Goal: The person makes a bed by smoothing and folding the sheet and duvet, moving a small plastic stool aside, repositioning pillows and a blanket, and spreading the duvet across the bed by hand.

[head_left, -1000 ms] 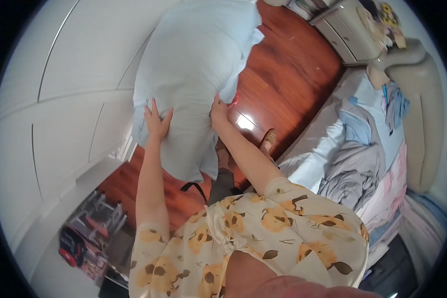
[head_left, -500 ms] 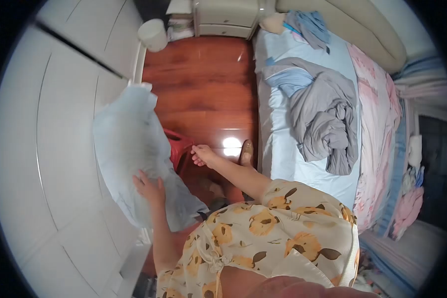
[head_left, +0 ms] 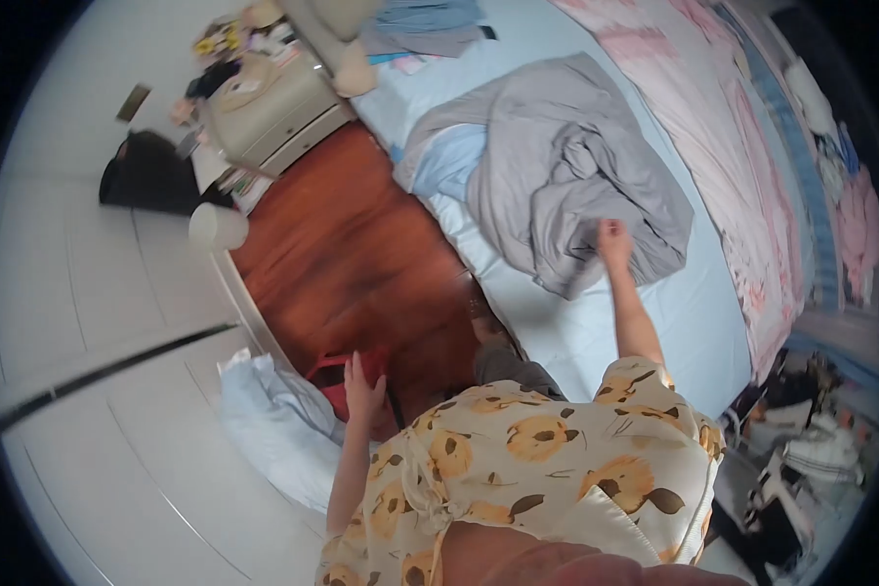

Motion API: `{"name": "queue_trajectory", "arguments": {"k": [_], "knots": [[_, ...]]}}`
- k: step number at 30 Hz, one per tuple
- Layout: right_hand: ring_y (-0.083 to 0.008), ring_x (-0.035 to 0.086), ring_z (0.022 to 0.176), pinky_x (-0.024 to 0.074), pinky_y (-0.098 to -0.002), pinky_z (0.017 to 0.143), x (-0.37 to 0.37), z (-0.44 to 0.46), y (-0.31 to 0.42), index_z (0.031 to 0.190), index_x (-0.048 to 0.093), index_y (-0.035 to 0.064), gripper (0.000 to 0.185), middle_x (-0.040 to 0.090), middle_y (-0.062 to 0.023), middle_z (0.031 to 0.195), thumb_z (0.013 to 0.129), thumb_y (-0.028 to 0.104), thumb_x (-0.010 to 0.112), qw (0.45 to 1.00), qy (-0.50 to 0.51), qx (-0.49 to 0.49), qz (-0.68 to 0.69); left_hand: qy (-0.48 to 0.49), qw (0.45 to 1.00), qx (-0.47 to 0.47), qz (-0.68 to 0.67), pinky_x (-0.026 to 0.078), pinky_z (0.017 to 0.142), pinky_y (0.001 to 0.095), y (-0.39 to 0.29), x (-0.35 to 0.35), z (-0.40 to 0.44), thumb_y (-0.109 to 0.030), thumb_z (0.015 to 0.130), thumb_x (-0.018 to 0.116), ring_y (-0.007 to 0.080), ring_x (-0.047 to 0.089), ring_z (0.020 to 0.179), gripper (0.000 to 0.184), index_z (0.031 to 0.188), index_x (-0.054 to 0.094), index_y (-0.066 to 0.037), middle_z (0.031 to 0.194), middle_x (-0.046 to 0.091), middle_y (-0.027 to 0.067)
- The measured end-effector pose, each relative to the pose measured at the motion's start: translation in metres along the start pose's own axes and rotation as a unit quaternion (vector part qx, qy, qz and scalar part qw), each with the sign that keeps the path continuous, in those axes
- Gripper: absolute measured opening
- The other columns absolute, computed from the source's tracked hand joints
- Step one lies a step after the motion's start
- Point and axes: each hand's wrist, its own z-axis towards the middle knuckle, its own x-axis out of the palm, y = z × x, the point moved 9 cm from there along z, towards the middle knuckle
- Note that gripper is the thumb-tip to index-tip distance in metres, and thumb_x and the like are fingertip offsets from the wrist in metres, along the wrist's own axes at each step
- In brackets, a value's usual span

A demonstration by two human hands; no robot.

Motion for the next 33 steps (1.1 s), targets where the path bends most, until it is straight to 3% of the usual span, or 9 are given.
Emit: {"name": "queue_trajectory", "arguments": {"k": [4, 9, 16, 18, 19, 23, 25, 28, 33], "knots": [[-0.0305, 0.062, 0.089, 0.0464, -0.0384, 0.079, -0.103, 0.03, -0.102, 0.104, 0.059, -0.0019, 0.061, 0.064, -0.0204, 0.09, 0.074, 0.051, 0.063, 0.985, -0.053, 0.154, -0.059, 0.06, 0.988, 0.128, 0.057, 0.033, 0.1, 0.043, -0.11, 0.019, 0.087, -0.022, 0.073, 0.068, 0.0421, 0.034, 0.123, 0.082, 0.14, 0.021, -0.011, 0.137, 0.027, 0.0288], [-0.0321, 0.034, 0.127, 0.0268, -0.0352, 0.105, -0.071, 0.036, -0.203, 0.133, 0.029, -0.0069, 0.098, 0.035, -0.0252, 0.135, 0.067, 0.053, 0.07, 0.974, -0.004, 0.221, 0.048, 0.149, 0.963, 0.188, 0.126, 0.029, 0.105, 0.0402, -0.223, 0.029, 0.169, -0.021, 0.076, 0.066, 0.0392, 0.027, 0.129, 0.079, 0.139, 0.021, -0.006, 0.139, 0.025, 0.0264], [-0.0292, 0.039, 0.119, 0.0299, -0.0315, 0.101, 0.073, 0.02, -0.198, 0.132, 0.026, -0.0029, 0.085, 0.039, -0.0167, 0.132, 0.072, 0.034, 0.073, 0.942, 0.003, 0.236, 0.237, 0.168, 0.947, 0.216, 0.168, 0.034, 0.101, 0.0416, -0.275, 0.08, 0.276, -0.029, 0.072, 0.071, 0.0402, 0.031, 0.126, 0.089, 0.141, 0.019, -0.009, 0.14, 0.023, 0.0261], [-0.0264, 0.04, 0.118, 0.0308, -0.0312, 0.1, 0.085, 0.009, -0.168, 0.134, 0.025, -0.0008, 0.077, 0.04, -0.0146, 0.131, 0.076, 0.023, 0.07, 0.87, -0.069, 0.362, 0.328, 0.166, 0.951, 0.216, 0.144, 0.032, 0.102, 0.0419, -0.298, 0.096, 0.296, -0.031, 0.071, 0.071, 0.0404, 0.03, 0.127, 0.09, 0.141, 0.018, -0.009, 0.141, 0.022, 0.0263], [-0.0249, 0.041, 0.118, 0.0299, -0.0318, 0.101, 0.09, 0.023, -0.149, 0.131, 0.029, -0.0033, 0.067, 0.041, -0.0145, 0.131, 0.078, 0.015, 0.065, 0.899, -0.058, 0.254, 0.352, 0.171, 0.952, 0.223, 0.125, 0.032, 0.102, 0.0422, -0.312, 0.105, 0.304, -0.031, 0.071, 0.071, 0.0407, 0.029, 0.127, 0.09, 0.141, 0.018, -0.009, 0.141, 0.022, 0.0266], [-0.0234, 0.045, 0.115, 0.0328, -0.032, 0.098, 0.092, 0.021, -0.106, 0.128, 0.035, -0.0036, 0.061, 0.045, -0.0134, 0.128, 0.077, 0.011, 0.064, 0.911, -0.048, 0.242, 0.33, 0.2, 0.924, 0.307, 0.107, 0.025, 0.106, 0.0398, -0.361, 0.131, 0.333, -0.033, 0.074, 0.069, 0.0391, 0.025, 0.13, 0.09, 0.139, 0.017, 0.0, 0.138, 0.027, 0.0277], [-0.0226, 0.051, 0.106, 0.0396, -0.0316, 0.091, 0.106, 0.014, -0.113, 0.123, 0.044, -0.003, 0.049, 0.053, -0.0125, 0.119, 0.078, 0.009, 0.06, 0.831, -0.028, 0.34, 0.44, 0.213, 0.931, 0.28, 0.094, 0.023, 0.107, 0.0396, -0.369, 0.134, 0.363, -0.035, 0.075, 0.068, 0.0386, 0.025, 0.13, 0.091, 0.139, 0.015, 0.002, 0.139, 0.027, 0.0272], [-0.0227, 0.054, 0.105, 0.0426, -0.0312, 0.088, 0.113, 0.011, -0.082, 0.122, 0.044, -0.0044, 0.048, 0.055, -0.014, 0.118, 0.077, 0.005, 0.057, 0.815, 0.025, 0.405, 0.413, 0.236, 0.936, 0.258, 0.038, 0.027, 0.105, 0.0413, -0.371, 0.132, 0.417, -0.04, 0.071, 0.07, 0.0417, 0.025, 0.129, 0.098, 0.14, 0.012, 0.001, 0.14, 0.023, 0.0275], [-0.0201, 0.055, 0.097, 0.0445, -0.0297, 0.081, 0.18, 0.023, 0.036, 0.114, 0.051, -0.0063, 0.038, 0.059, -0.0138, 0.108, 0.081, 0.012, 0.054, 0.882, 0.129, 0.288, 0.35, 0.375, 0.914, 0.095, -0.122, 0.024, 0.106, 0.0384, -0.355, 0.19, 0.455, -0.043, 0.073, 0.067, 0.0319, 0.028, 0.13, 0.093, 0.138, 0.018, 0.002, 0.138, 0.03, 0.0226]]}}
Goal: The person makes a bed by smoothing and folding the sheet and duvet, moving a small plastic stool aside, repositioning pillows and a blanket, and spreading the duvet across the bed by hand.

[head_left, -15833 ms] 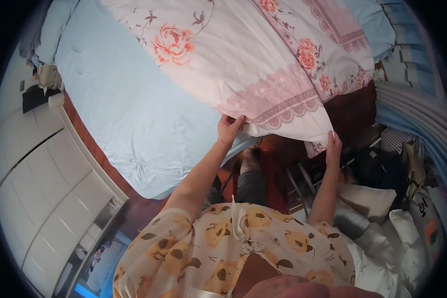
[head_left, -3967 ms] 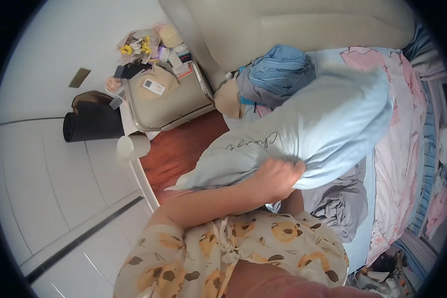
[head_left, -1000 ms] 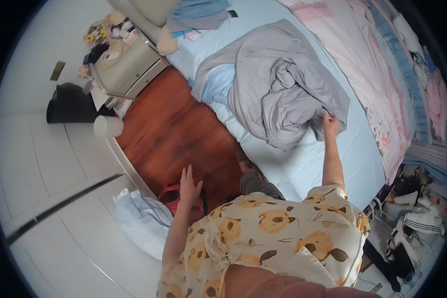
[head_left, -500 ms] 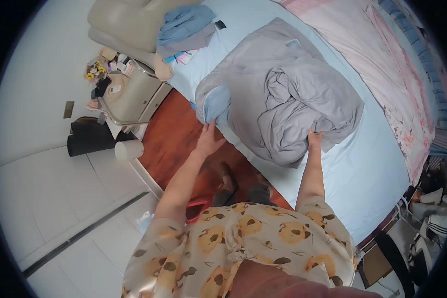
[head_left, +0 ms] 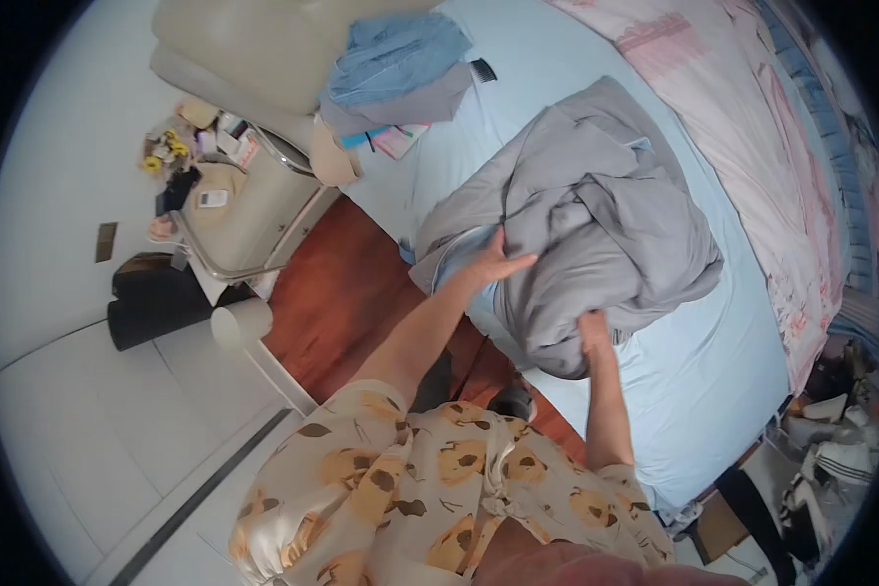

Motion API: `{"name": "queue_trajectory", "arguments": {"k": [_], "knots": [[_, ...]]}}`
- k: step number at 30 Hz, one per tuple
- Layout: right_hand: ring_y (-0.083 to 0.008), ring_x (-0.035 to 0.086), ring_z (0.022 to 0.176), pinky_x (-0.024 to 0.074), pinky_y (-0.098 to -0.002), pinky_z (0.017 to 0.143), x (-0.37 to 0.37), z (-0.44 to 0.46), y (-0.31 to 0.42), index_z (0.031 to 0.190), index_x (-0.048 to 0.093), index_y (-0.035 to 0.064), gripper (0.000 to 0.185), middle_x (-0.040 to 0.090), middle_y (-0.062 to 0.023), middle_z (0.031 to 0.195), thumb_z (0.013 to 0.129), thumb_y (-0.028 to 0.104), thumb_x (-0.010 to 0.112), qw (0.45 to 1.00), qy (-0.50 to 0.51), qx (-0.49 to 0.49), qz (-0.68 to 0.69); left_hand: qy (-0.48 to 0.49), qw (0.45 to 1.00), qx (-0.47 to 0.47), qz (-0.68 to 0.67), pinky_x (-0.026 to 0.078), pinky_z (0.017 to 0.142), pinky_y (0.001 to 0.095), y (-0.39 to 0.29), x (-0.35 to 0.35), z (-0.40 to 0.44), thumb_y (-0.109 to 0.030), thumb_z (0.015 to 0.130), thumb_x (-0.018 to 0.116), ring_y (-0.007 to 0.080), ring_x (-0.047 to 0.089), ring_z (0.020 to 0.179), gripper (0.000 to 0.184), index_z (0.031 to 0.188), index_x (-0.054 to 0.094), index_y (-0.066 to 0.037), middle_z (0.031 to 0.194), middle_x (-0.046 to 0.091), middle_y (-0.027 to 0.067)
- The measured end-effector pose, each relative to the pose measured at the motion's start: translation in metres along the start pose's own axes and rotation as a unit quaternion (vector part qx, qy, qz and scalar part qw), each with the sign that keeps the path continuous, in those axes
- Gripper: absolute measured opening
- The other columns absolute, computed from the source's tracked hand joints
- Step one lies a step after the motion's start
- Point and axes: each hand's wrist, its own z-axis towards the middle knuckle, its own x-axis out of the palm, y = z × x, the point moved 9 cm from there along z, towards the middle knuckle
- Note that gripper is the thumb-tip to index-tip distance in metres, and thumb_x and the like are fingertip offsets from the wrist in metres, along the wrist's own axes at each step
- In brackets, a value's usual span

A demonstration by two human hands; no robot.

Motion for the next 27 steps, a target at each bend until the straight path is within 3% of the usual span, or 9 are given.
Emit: {"name": "queue_trajectory", "arguments": {"k": [3, 7, 10, 15, 18, 19, 21, 24, 27], "knots": [[-0.0196, 0.053, 0.101, 0.0428, -0.03, 0.085, 0.107, -0.044, 0.057, 0.116, 0.049, -0.0066, 0.039, 0.058, -0.013, 0.11, 0.08, 0.009, 0.055, 0.985, 0.084, 0.09, -0.118, 0.089, 0.941, -0.13, -0.298, 0.029, 0.102, 0.0392, 0.037, 0.024, 0.008, -0.045, 0.069, 0.069, 0.0296, 0.036, 0.124, 0.088, 0.134, 0.03, -0.001, 0.132, 0.039, 0.02], [-0.0135, 0.05, 0.094, 0.0412, -0.0272, 0.08, 0.178, -0.042, 0.052, 0.109, 0.047, -0.0046, 0.036, 0.055, -0.0057, 0.104, 0.078, 0.008, 0.059, 0.973, 0.165, 0.163, 0.011, 0.072, 0.916, -0.188, -0.348, 0.034, 0.098, 0.0388, 0.065, -0.04, 0.017, -0.043, 0.069, 0.068, 0.028, 0.043, 0.117, 0.078, 0.128, 0.038, -0.001, 0.124, 0.046, 0.0185], [-0.0113, 0.055, 0.086, 0.0421, -0.0239, 0.077, 0.19, -0.075, 0.142, 0.11, 0.052, 0.0003, 0.029, 0.059, -0.0044, 0.097, 0.087, 0.016, 0.057, 0.952, 0.295, -0.073, -0.023, 0.028, 0.918, -0.195, -0.344, 0.037, 0.096, 0.0386, 0.075, -0.114, 0.032, -0.042, 0.069, 0.067, 0.0268, 0.048, 0.112, 0.072, 0.124, 0.045, -0.002, 0.118, 0.052, 0.0173], [-0.0194, 0.057, 0.092, 0.0458, -0.0349, 0.078, -0.032, -0.048, 0.143, 0.136, 0.029, 0.0051, 0.057, 0.057, -0.0118, 0.109, 0.091, 0.031, 0.051, 0.965, -0.245, -0.062, -0.07, 0.012, 0.872, -0.166, -0.461, 0.047, 0.08, 0.0375, 0.01, -0.209, 0.017, -0.034, 0.075, 0.061, 0.0251, 0.059, 0.09, 0.047, 0.111, 0.055, -0.004, 0.1, 0.06, 0.0121], [-0.023, 0.052, 0.102, 0.0441, -0.0415, 0.081, -0.027, 0.008, 0.009, 0.137, 0.026, 0.0074, 0.071, 0.049, -0.0156, 0.122, 0.085, 0.045, 0.056, 0.944, -0.208, 0.182, 0.181, 0.017, 0.889, -0.119, -0.442, 0.048, 0.078, 0.0375, 0.018, -0.235, 0.025, -0.032, 0.077, 0.058, 0.0253, 0.059, 0.089, 0.047, 0.113, 0.054, -0.002, 0.101, 0.061, 0.0114], [-0.0294, 0.044, 0.114, 0.0434, -0.0461, 0.087, -0.03, 0.083, -0.072, 0.134, 0.031, 0.0035, 0.075, 0.045, -0.0142, 0.126, 0.081, 0.046, 0.061, 0.958, -0.149, 0.051, 0.241, -0.01, 0.888, -0.104, -0.447, 0.049, 0.074, 0.0361, 0.016, -0.244, 0.024, -0.031, 0.075, 0.059, 0.0231, 0.061, 0.082, 0.043, 0.105, 0.058, 0.0, 0.094, 0.063, 0.0091], [-0.0268, 0.052, 0.108, 0.0428, -0.0357, 0.093, 0.064, 0.095, 0.034, 0.13, 0.035, -0.0003, 0.059, 0.049, -0.015, 0.123, 0.082, 0.024, 0.06, 0.978, -0.151, 0.106, 0.101, -0.015, 0.87, -0.093, -0.485, 0.047, 0.079, 0.0362, 0.002, -0.262, 0.016, -0.03, 0.077, 0.056, 0.0237, 0.059, 0.09, 0.045, 0.11, 0.055, 0.0, 0.101, 0.06, 0.0107], [-0.0286, 0.053, 0.106, 0.0432, -0.037, 0.091, 0.185, 0.108, 0.148, 0.127, 0.038, -0.0001, 0.055, 0.05, -0.0162, 0.12, 0.081, 0.023, 0.059, 0.994, -0.084, -0.043, -0.048, 0.036, 0.827, -0.042, -0.56, 0.042, 0.091, 0.0366, -0.091, -0.29, -0.024, -0.029, 0.082, 0.051, 0.0254, 0.049, 0.11, 0.049, 0.122, 0.046, -0.001, 0.12, 0.052, 0.0142], [-0.0303, 0.053, 0.104, 0.0437, -0.0383, 0.089, 0.311, 0.101, 0.26, 0.124, 0.04, 0.0, 0.051, 0.052, -0.0175, 0.117, 0.081, 0.021, 0.058, 0.982, -0.006, -0.171, -0.081, -0.142, 0.847, 0.181, -0.479, 0.039, 0.095, 0.0418, -0.139, -0.415, -0.05, -0.031, 0.089, 0.043, 0.0299, 0.047, 0.113, 0.048, 0.127, 0.042, -0.002, 0.121, 0.051, 0.0149]]}}
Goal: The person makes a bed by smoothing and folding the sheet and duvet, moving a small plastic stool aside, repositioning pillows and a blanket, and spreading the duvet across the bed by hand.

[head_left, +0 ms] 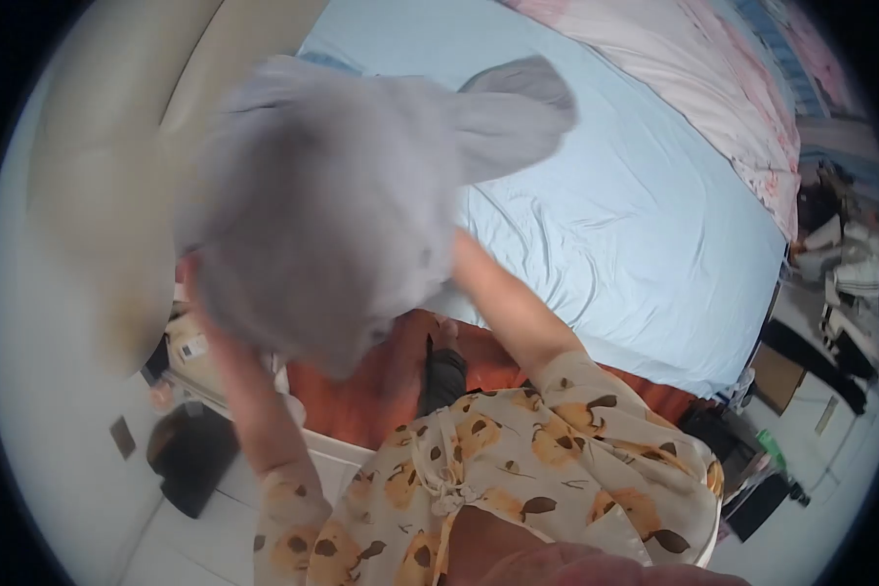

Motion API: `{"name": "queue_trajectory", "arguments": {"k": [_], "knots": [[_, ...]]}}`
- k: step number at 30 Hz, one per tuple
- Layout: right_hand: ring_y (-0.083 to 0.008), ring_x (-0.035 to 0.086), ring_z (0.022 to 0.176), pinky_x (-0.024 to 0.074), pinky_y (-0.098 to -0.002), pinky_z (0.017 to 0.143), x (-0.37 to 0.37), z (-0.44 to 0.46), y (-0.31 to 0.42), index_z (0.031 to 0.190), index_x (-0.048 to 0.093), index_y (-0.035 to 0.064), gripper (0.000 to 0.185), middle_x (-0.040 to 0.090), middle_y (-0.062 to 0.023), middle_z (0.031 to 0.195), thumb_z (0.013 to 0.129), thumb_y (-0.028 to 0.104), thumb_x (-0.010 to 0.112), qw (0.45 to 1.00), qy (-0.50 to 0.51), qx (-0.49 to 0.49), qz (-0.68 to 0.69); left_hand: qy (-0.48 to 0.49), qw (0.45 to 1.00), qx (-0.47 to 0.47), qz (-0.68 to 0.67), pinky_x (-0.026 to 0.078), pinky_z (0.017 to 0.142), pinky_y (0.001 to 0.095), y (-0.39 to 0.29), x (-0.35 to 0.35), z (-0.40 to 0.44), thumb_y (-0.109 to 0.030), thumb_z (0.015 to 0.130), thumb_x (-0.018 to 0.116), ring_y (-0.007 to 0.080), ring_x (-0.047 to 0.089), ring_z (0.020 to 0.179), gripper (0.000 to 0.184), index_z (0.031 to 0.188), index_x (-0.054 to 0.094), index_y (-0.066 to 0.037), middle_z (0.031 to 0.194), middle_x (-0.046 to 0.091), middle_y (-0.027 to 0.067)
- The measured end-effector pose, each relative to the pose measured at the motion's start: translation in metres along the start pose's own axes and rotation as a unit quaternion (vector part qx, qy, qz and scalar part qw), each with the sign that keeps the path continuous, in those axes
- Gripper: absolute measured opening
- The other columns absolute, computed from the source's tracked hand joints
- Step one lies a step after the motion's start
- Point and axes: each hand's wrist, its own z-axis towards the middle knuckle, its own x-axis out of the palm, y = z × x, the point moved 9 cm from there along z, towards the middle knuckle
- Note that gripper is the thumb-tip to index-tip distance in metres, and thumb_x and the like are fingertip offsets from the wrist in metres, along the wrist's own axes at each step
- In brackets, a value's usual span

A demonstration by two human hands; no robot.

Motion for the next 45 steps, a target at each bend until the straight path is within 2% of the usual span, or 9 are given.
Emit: {"name": "queue_trajectory", "arguments": {"k": [7, 16, 22, 30, 33, 37, 40, 41, 45], "knots": [[-0.0344, 0.055, 0.1, 0.0449, -0.0414, 0.085, 0.117, 0.087, 0.177, 0.116, 0.046, 0.0004, 0.042, 0.054, -0.0204, 0.111, 0.079, 0.019, 0.056, 0.987, 0.031, -0.15, -0.04, -0.057, 0.895, 0.159, 0.413, 0.039, 0.094, 0.0406, -0.133, 0.002, 0.056, -0.032, 0.088, 0.044, 0.0289, 0.049, 0.109, 0.046, 0.124, 0.045, -0.002, 0.119, 0.053, 0.0125], [-0.0405, 0.053, 0.099, 0.0445, -0.0454, 0.084, 0.044, 0.034, -0.041, 0.12, 0.042, 0.0029, 0.043, 0.053, -0.0251, 0.104, 0.08, 0.013, 0.054, 0.986, 0.024, 0.056, -0.158, 0.014, 0.568, -0.028, 0.822, 0.041, 0.091, 0.0374, 0.166, -0.167, 0.198, -0.031, 0.084, 0.051, 0.0266, 0.052, 0.105, 0.044, 0.118, 0.05, -0.002, 0.116, 0.055, 0.0112], [-0.0369, 0.055, 0.091, 0.0454, -0.0429, 0.079, 0.011, -0.032, -0.06, 0.132, 0.032, 0.0049, 0.054, 0.054, -0.0219, 0.1, 0.083, 0.013, 0.053, 0.99, 0.004, -0.018, -0.137, 0.049, 0.596, -0.066, 0.798, 0.042, 0.089, 0.0353, 0.185, -0.172, 0.205, -0.03, 0.081, 0.056, 0.0251, 0.054, 0.101, 0.043, 0.114, 0.054, -0.001, 0.114, 0.056, 0.0102], [-0.0339, 0.059, 0.087, 0.0463, -0.0402, 0.08, -0.05, -0.099, -0.098, 0.114, 0.054, 0.0044, 0.035, 0.058, -0.0205, 0.104, 0.082, 0.016, 0.055, 0.997, 0.054, 0.052, -0.03, 0.146, 0.73, -0.036, 0.667, 0.043, 0.087, 0.0325, 0.064, -0.044, 0.178, -0.029, 0.078, 0.062, 0.0231, 0.057, 0.097, 0.042, 0.109, 0.058, -0.001, 0.111, 0.057, 0.009], [-0.0326, 0.06, 0.085, 0.0471, -0.0384, 0.077, -0.09, -0.131, -0.136, 0.11, 0.057, 0.0057, 0.03, 0.062, -0.0181, 0.092, 0.082, 0.017, 0.054, 0.994, 0.046, 0.095, -0.012, 0.116, 0.906, -0.063, 0.402, 0.047, 0.081, 0.0315, 0.011, 0.046, 0.142, -0.029, 0.078, 0.062, 0.0224, 0.059, 0.091, 0.04, 0.106, 0.059, -0.001, 0.105, 0.06, 0.0076], [-0.0329, 0.06, 0.081, 0.0472, -0.0381, 0.074, -0.134, -0.162, -0.191, 0.107, 0.058, 0.0054, 0.029, 0.063, -0.0173, 0.084, 0.082, 0.018, 0.052, 0.986, -0.001, 0.164, -0.009, -0.153, 0.816, 0.168, 0.531, 0.045, 0.083, 0.0343, 0.015, 0.076, 0.131, -0.03, 0.082, 0.056, 0.026, 0.056, 0.096, 0.04, 0.106, 0.057, 0.001, 0.103, 0.058, 0.0132], [-0.0332, 0.06, 0.08, 0.047, -0.0384, 0.073, -0.152, -0.181, -0.214, 0.106, 0.058, 0.0046, 0.029, 0.063, -0.0177, 0.082, 0.082, 0.019, 0.053, 0.981, -0.026, 0.19, -0.016, -0.018, 0.388, 0.154, 0.908, 0.036, 0.095, 0.0364, 0.167, 0.02, 0.186, -0.039, 0.082, 0.053, 0.0338, 0.046, 0.111, 0.056, 0.116, 0.049, 0.006, 0.118, 0.049, 0.0226], [-0.0332, 0.06, 0.08, 0.047, -0.0384, 0.073, -0.159, -0.186, -0.217, 0.106, 0.058, 0.0046, 0.029, 0.063, -0.0177, 0.082, 0.082, 0.019, 0.053, 0.981, -0.031, 0.191, -0.016, 0.065, 0.359, 0.066, 0.929, 0.033, 0.099, 0.0371, 0.213, -0.006, 0.19, -0.042, 0.082, 0.052, 0.0363, 0.042, 0.117, 0.062, 0.119, 0.047, 0.008, 0.123, 0.046, 0.0257], [-0.0337, 0.06, 0.083, 0.0472, -0.0386, 0.075, -0.193, -0.221, -0.221, 0.106, 0.059, 0.0037, 0.03, 0.063, -0.0185, 0.086, 0.082, 0.02, 0.053, 0.984, -0.071, 0.163, -0.002, 0.114, 0.537, -0.019, 0.836, 0.029, 0.103, 0.036, 0.231, -0.011, 0.165, -0.05, 0.081, 0.049, 0.0381, 0.038, 0.123, 0.074, 0.123, 0.043, 0.01, 0.129, 0.039, 0.0309]]}}
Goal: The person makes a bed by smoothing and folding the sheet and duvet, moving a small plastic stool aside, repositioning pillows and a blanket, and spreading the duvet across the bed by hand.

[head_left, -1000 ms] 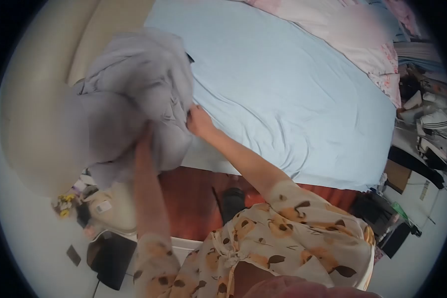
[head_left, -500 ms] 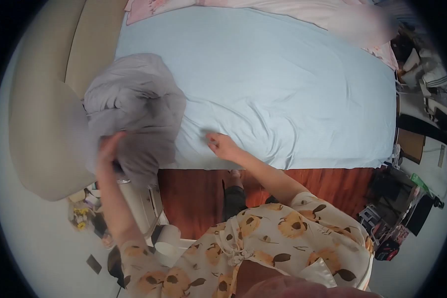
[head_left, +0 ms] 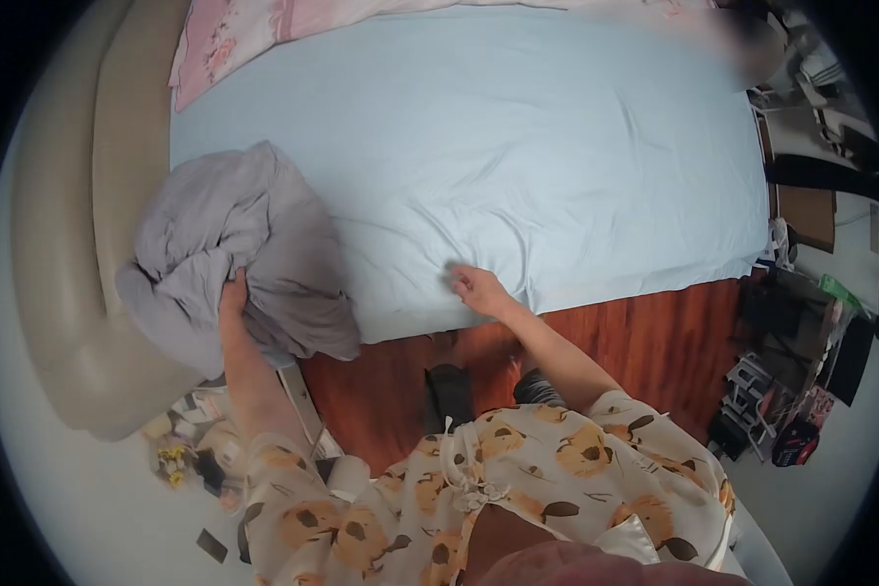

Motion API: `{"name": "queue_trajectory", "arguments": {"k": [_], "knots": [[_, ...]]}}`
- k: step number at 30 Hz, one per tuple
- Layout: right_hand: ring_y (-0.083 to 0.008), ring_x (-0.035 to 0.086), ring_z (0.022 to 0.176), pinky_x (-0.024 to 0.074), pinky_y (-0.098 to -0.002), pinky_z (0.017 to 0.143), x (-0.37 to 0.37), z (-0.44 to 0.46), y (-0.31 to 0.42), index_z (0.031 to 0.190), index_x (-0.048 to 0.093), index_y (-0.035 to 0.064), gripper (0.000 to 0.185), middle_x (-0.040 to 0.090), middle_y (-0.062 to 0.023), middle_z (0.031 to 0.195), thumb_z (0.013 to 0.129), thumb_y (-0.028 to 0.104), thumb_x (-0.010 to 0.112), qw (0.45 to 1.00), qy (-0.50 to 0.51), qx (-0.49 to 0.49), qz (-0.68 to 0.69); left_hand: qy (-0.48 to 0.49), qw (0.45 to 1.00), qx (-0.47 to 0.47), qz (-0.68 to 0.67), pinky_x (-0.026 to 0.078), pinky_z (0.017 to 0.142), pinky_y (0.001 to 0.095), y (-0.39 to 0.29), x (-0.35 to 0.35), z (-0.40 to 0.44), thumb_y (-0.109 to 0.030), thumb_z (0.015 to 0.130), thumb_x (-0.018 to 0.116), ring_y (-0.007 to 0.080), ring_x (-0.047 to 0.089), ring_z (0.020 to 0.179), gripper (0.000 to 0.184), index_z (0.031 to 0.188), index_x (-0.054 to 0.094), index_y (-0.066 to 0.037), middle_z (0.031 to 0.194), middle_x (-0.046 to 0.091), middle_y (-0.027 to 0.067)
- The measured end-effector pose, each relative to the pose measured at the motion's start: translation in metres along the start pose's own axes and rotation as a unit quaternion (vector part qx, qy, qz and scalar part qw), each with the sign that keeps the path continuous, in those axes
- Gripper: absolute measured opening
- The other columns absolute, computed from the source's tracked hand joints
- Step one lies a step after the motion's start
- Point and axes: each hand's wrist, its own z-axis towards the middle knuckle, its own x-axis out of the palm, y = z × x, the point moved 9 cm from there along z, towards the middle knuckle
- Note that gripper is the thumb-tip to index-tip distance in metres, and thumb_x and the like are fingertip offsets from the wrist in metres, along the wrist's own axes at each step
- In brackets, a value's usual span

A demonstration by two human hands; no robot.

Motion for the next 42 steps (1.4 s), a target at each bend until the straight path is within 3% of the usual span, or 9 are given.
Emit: {"name": "queue_trajectory", "arguments": {"k": [8, 10, 13, 17, 22, 31, 33, 36, 42], "knots": [[-0.0205, 0.062, 0.064, 0.0488, -0.0319, 0.065, -0.088, -0.044, -0.024, 0.108, 0.056, 0.0002, 0.029, 0.063, -0.0146, 0.079, 0.084, 0.016, 0.054, 0.994, -0.052, -0.085, -0.043, 0.036, 0.998, -0.02, 0.041, 0.036, 0.098, 0.0364, -0.092, -0.083, -0.093, -0.047, 0.076, 0.057, 0.0359, 0.043, 0.12, 0.078, 0.122, 0.041, 0.014, 0.124, 0.045, 0.0306], [-0.0347, 0.06, 0.087, 0.0471, -0.039, 0.078, -0.106, -0.057, -0.043, 0.103, 0.061, 0.0038, 0.029, 0.063, -0.0189, 0.093, 0.081, 0.021, 0.053, 1.0, -0.014, -0.005, -0.006, -0.002, 0.999, -0.032, -0.008, 0.036, 0.098, 0.0366, -0.091, -0.086, -0.113, -0.042, 0.075, 0.061, 0.0356, 0.043, 0.12, 0.076, 0.124, 0.04, 0.013, 0.125, 0.045, 0.0302], [-0.0345, 0.06, 0.085, 0.0472, -0.039, 0.077, -0.14, -0.079, -0.062, 0.103, 0.06, 0.0035, 0.029, 0.063, -0.0182, 0.092, 0.081, 0.021, 0.053, 0.999, -0.041, -0.029, 0.009, -0.087, 0.993, 0.032, -0.069, 0.034, 0.1, 0.0368, -0.084, -0.077, -0.12, -0.041, 0.075, 0.062, 0.0358, 0.04, 0.123, 0.078, 0.128, 0.037, 0.01, 0.128, 0.042, 0.0303], [-0.0142, 0.06, 0.058, 0.0476, -0.0248, 0.048, -0.168, -0.1, -0.104, 0.108, 0.056, 0.0023, 0.026, 0.06, -0.0092, 0.082, 0.088, 0.018, 0.051, 0.997, 0.016, 0.031, 0.064, -0.146, 0.985, 0.058, -0.071, 0.031, 0.102, 0.0385, -0.118, -0.075, -0.192, -0.039, 0.075, 0.062, 0.0376, 0.038, 0.123, 0.076, 0.129, 0.037, 0.007, 0.129, 0.042, 0.0282], [-0.0152, 0.062, 0.057, 0.0474, -0.0257, 0.046, -0.185, -0.118, -0.139, 0.109, 0.054, 0.0005, 0.028, 0.06, -0.0094, 0.08, 0.089, 0.019, 0.051, 0.994, 0.045, 0.095, 0.026, -0.226, 0.969, 0.085, -0.048, 0.035, 0.099, 0.0395, -0.108, -0.054, -0.223, -0.036, 0.076, 0.061, 0.0363, 0.045, 0.117, 0.065, 0.124, 0.045, 0.005, 0.124, 0.048, 0.0264], [-0.0181, 0.064, 0.058, 0.0489, -0.0265, 0.046, -0.198, -0.134, -0.136, 0.11, 0.053, -0.0016, 0.029, 0.062, -0.0125, 0.081, 0.089, 0.018, 0.05, 0.998, 0.006, 0.052, -0.035, 0.078, 0.954, 0.242, 0.159, 0.042, 0.09, 0.0387, -0.156, 0.055, -0.218, -0.037, 0.078, 0.055, 0.034, 0.055, 0.102, 0.044, 0.107, 0.061, -0.003, 0.11, 0.059, 0.019], [-0.0181, 0.064, 0.059, 0.0486, -0.0266, 0.047, -0.199, -0.145, -0.126, 0.109, 0.054, -0.0014, 0.028, 0.062, -0.0121, 0.081, 0.089, 0.018, 0.051, 0.998, -0.019, 0.059, -0.024, 0.155, 0.96, 0.187, 0.137, 0.041, 0.092, 0.0394, -0.162, 0.081, -0.212, -0.037, 0.079, 0.056, 0.0333, 0.054, 0.104, 0.045, 0.106, 0.061, -0.002, 0.111, 0.058, 0.0188], [-0.0173, 0.063, 0.06, 0.0481, -0.0266, 0.047, -0.21, -0.173, -0.145, 0.106, 0.056, -0.0005, 0.026, 0.062, -0.011, 0.08, 0.088, 0.018, 0.052, 0.997, -0.065, 0.036, -0.022, 0.105, 0.947, 0.288, 0.096, 0.041, 0.092, 0.0392, -0.214, 0.09, -0.236, -0.035, 0.079, 0.056, 0.0323, 0.053, 0.106, 0.044, 0.107, 0.06, -0.002, 0.111, 0.059, 0.0177], [-0.016, 0.06, 0.058, 0.049, -0.0276, 0.047, -0.269, -0.178, -0.236, 0.107, 0.056, 0.0037, 0.023, 0.059, -0.0087, 0.083, 0.088, 0.016, 0.052, 0.987, -0.066, 0.075, 0.123, 0.127, 0.967, 0.211, 0.057, 0.041, 0.092, 0.0358, -0.269, 0.063, -0.288, -0.034, 0.08, 0.055, 0.0302, 0.054, 0.106, 0.044, 0.109, 0.059, -0.002, 0.11, 0.06, 0.0165]]}}
